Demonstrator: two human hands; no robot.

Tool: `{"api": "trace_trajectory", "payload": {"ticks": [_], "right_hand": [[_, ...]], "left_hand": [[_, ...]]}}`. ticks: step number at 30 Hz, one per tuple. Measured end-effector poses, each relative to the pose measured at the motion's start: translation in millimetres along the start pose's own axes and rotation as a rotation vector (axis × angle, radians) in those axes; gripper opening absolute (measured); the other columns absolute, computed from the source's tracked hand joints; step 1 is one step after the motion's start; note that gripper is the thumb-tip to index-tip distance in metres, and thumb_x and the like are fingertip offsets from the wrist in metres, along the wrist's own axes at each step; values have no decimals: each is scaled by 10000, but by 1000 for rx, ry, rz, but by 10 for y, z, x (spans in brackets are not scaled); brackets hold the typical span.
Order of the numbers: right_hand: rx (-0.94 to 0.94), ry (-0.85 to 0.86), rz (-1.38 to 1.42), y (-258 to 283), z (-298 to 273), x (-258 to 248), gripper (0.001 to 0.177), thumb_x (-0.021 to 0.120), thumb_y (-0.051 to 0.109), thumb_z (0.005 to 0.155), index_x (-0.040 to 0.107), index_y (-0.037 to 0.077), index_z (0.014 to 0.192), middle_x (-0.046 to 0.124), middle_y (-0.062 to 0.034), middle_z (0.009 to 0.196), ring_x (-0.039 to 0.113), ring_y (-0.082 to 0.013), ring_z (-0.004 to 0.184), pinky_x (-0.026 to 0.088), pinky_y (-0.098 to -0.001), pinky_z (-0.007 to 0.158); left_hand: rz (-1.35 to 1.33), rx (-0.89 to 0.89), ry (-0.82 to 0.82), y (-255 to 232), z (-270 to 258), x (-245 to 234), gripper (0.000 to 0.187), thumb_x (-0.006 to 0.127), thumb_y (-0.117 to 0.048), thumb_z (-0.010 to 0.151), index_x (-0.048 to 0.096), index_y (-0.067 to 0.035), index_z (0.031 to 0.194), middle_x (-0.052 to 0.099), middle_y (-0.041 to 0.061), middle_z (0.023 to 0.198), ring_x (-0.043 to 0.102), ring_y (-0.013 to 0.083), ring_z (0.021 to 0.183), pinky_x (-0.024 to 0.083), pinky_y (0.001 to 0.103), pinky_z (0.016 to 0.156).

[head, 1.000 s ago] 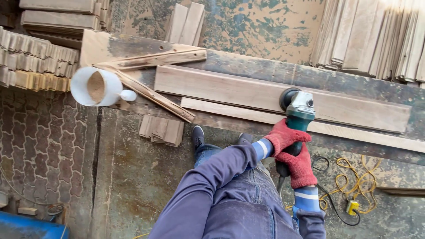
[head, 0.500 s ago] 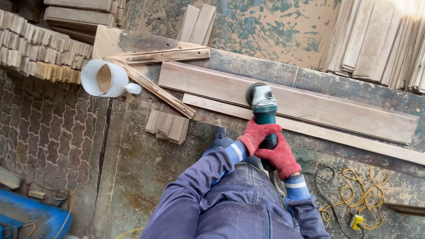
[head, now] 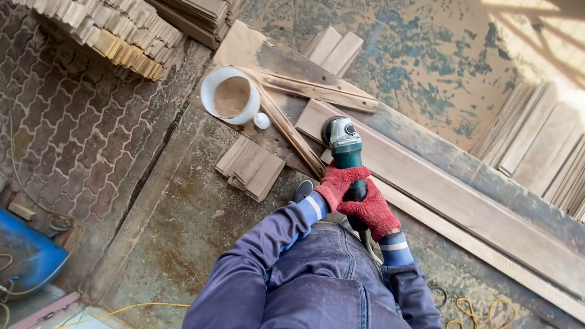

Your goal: Sanding a wooden board using an angle grinder fitted with a sanding disc.

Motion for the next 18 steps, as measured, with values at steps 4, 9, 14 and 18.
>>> {"api": "trace_trajectory", "payload": {"ticks": [4,9,14,18], "right_hand": [[19,22,-37,417,-2,168,752,994,262,445,640,99,1088,695,-168,953,679,-324,972,512,-455,884],[6,65,-65,475,195,261,732,1002,249,421,659,138,1057,713,-134,923,704,-304,954,537,-435,869],[10,13,-52,612,251,245,691,992,263,430,655,123,1016,714,-136,899,700,-299,929,536,-432,836],[52,-4,-100,695,86,153,695,967,275,465,626,110,1048,704,-163,943,701,-333,978,524,-459,867]], "left_hand": [[-24,-5,-25,-344,-18,-133,801,983,-198,551,646,-77,1268,735,182,921,754,383,875,632,520,672],[-66,-18,1,-474,78,-376,777,1001,-203,558,655,-78,1243,724,183,903,751,393,884,633,549,696],[118,-13,-8,-533,389,-205,686,961,-265,562,688,-143,1179,733,115,824,760,306,802,663,484,684],[86,-48,-5,-701,32,-56,584,936,-210,586,710,-66,1106,718,162,784,752,344,760,647,488,680]]}}
Point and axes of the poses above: each hand's wrist, its own z-axis towards the middle knuckle, its own x-axis out of the palm, y = z × x, the point moved 3 cm from there along z, towards the middle knuckle
